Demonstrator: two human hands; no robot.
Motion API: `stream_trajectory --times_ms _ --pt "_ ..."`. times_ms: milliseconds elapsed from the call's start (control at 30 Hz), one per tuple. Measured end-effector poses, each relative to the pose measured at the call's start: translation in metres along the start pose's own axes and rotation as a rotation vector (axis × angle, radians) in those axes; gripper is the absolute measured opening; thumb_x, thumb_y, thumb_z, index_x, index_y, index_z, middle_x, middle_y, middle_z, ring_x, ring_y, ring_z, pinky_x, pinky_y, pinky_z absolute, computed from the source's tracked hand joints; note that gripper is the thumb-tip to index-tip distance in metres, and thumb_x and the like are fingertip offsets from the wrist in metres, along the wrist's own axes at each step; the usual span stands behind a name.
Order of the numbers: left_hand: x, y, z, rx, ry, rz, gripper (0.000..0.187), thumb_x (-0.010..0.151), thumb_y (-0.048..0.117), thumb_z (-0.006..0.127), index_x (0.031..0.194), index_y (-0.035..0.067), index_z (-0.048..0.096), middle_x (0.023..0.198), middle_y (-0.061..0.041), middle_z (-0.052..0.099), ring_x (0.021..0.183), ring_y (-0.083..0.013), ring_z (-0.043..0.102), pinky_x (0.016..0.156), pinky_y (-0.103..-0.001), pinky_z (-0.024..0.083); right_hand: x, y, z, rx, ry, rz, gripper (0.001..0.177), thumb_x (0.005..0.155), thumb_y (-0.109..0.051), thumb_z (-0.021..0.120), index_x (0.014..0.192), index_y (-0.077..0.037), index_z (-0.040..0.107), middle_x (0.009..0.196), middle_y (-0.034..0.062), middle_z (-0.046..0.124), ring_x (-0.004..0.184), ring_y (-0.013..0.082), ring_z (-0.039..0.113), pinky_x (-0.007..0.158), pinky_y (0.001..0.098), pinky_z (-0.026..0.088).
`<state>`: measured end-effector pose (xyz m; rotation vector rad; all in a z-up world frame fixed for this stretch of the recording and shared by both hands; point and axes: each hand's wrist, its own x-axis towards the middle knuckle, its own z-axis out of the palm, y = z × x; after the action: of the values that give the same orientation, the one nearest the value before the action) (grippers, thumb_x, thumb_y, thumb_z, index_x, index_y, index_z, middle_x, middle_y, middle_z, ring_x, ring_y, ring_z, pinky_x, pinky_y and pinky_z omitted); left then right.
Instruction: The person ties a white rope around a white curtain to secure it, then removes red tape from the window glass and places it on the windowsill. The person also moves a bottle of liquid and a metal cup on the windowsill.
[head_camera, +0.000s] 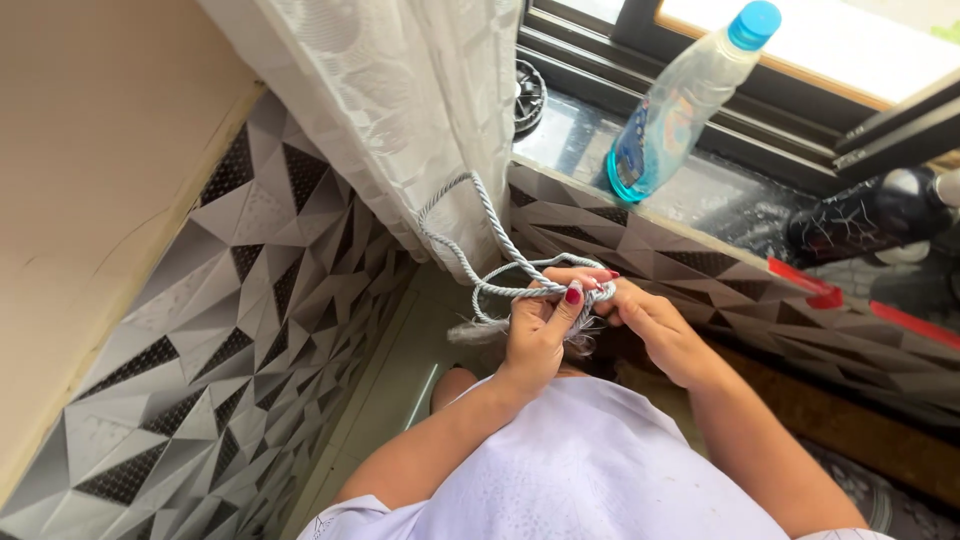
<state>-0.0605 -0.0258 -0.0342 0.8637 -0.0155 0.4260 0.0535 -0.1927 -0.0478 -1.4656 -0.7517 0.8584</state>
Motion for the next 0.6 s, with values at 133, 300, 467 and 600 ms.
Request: stream_trajectory --times_ms 133,300,467,600 --pt "-0.007 0.004 -0.007 -0.007 0.051 -0.068 0.027 0.113 0.021 0.056 0.112 -0.003 0.069 0.119 -0.016 0.074 0.113 -0.0190 0.068 0.106 -0.034 0.052 0.023 -0.017 0.027 0.553 0.086 -0.054 0.049 0.105 -0.036 0.044 0.137 -0.003 0.061 0.140 0.0102 0.060 0.134 0.0198 0.051 0.114 0.0350 0.038" --pt "-0.005 0.024 -0.014 0.059 0.135 0.036 0.035 0.114 0.025 0.056 0.120 -0.007 0.069 0.120 -0.016 0.073 0.114 -0.0203 0.067 0.105 -0.035 0.051 0.044 -0.054 0.037 0.916 0.059 -0.187 0.023 0.118 -0.027 0.047 0.114 -0.007 0.058 0.126 0.0138 0.067 0.135 0.0310 0.058 0.121 0.0499 0.042" --pt "0.003 0.068 -0.006 0.089 0.179 0.230 0.035 0.112 0.026 0.055 0.125 -0.005 0.065 0.131 -0.017 0.068 0.126 -0.0226 0.064 0.115 -0.036 0.047 0.067 -0.095 0.047 0.897 0.011 -0.275 0.027 0.120 -0.032 0.041 0.113 -0.009 0.054 0.085 0.0052 0.056 0.100 0.0249 0.060 0.116 0.0487 0.045" --pt "0.010 0.085 -0.005 -0.073 0.241 0.310 0.029 0.112 0.024 0.053 0.119 -0.002 0.064 0.123 -0.017 0.070 0.123 -0.0269 0.065 0.114 -0.040 0.049 0.081 -0.113 0.060 0.897 0.069 -0.307 0.033 0.118 -0.039 0.038 0.108 -0.011 0.051 0.072 0.0011 0.041 0.077 0.0180 0.047 0.103 0.0437 0.046"
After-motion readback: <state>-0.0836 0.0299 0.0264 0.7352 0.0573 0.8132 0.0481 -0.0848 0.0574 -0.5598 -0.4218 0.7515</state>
